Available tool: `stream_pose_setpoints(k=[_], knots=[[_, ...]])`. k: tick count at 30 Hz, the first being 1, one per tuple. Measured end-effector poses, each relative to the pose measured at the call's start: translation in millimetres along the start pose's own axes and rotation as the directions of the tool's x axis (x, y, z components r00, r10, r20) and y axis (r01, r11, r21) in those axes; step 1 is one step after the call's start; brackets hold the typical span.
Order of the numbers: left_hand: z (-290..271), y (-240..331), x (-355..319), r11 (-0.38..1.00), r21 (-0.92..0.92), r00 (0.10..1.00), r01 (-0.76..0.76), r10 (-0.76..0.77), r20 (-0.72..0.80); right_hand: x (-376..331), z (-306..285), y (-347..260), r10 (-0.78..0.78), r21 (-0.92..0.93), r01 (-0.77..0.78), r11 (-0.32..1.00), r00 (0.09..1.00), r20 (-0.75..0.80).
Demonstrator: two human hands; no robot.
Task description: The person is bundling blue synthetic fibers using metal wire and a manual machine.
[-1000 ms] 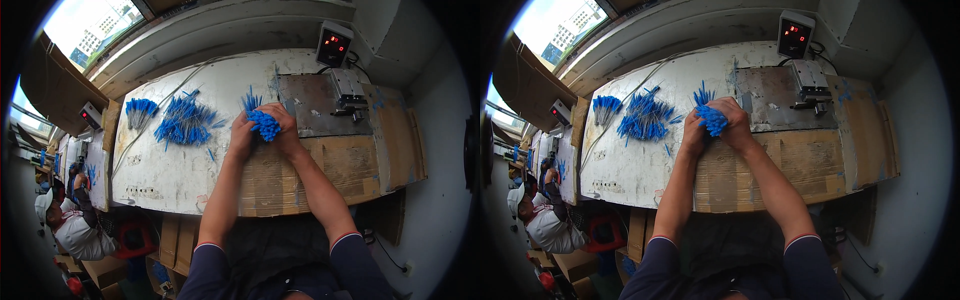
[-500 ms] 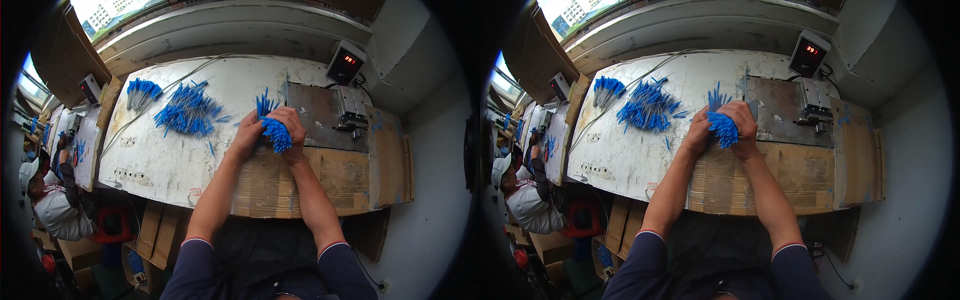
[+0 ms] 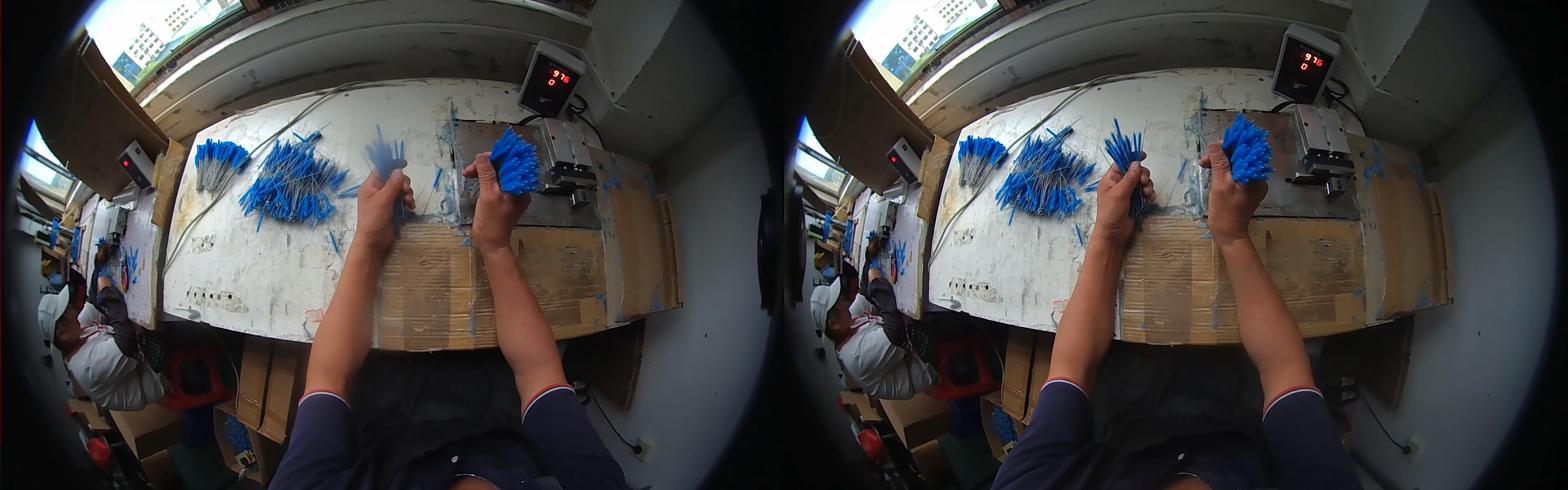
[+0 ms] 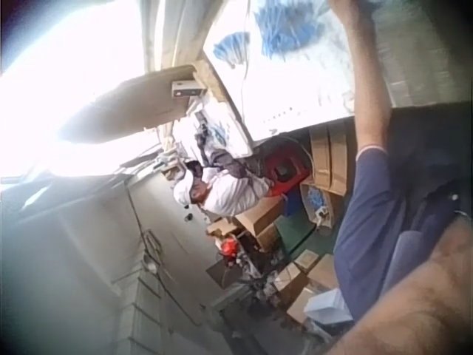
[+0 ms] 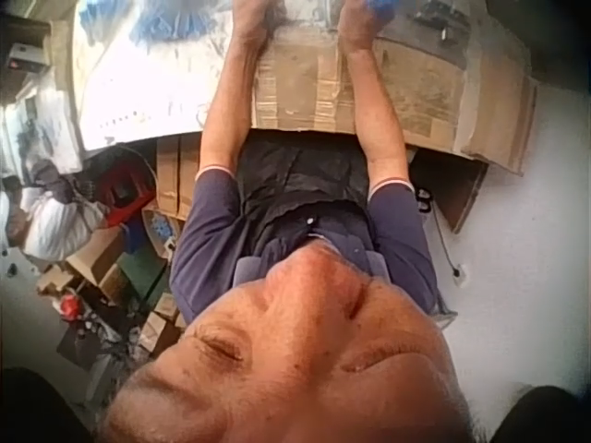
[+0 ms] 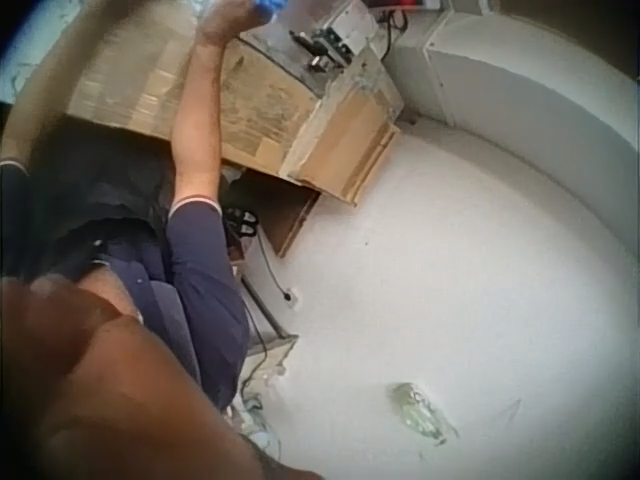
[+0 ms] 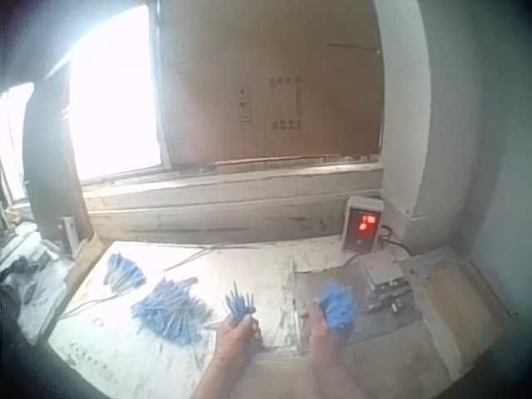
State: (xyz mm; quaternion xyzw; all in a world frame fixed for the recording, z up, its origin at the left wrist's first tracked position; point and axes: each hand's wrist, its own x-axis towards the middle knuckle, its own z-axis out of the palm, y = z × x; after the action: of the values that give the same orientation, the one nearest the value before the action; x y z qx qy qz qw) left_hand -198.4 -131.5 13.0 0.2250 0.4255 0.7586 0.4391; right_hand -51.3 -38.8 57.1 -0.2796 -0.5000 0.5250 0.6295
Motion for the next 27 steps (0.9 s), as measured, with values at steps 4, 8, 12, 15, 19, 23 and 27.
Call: stream_pose_setpoints(k=[4,8,12,15,19,23,27], knots=[[6.0,2.3,-1.9,0.928,0.369,0.989,-0.048,0.095,-0.111,4.2,-14.8,42.4,0.288,-0.091,-0.275,0.957,0.940,0.182],[25.1,1.1,-14.8,0.182,0.978,0.952,-0.105,0.301,0.046,4.0,-11.4,32.5,0.446,0.016,-0.456,0.890,0.876,0.183],[40.7,-0.3,-18.1,-0.076,0.995,0.987,-0.066,0.139,0.076,10.1,-19.4,41.5,0.477,0.181,-0.498,0.848,0.866,0.148],[30.0,-5.3,-16.0,-0.133,0.988,0.984,-0.079,0.150,0.099,10.3,-19.6,42.5,0.514,0.257,-0.527,0.810,0.849,0.120],[17.6,-6.2,-7.4,0.213,0.977,0.974,-0.026,0.225,-0.023,9.2,-21.3,41.6,0.530,0.298,-0.525,0.797,0.845,0.071],[19.5,1.4,-8.8,0.823,0.567,0.993,0.034,0.037,-0.114,-2.8,-11.4,33.4,0.598,0.244,-0.632,0.735,0.775,0.206],[47.5,6.1,-19.4,0.903,0.430,1.000,0.019,-0.013,-0.018,-13.2,-4.6,26.8,0.573,0.221,-0.641,0.735,0.761,0.304]])
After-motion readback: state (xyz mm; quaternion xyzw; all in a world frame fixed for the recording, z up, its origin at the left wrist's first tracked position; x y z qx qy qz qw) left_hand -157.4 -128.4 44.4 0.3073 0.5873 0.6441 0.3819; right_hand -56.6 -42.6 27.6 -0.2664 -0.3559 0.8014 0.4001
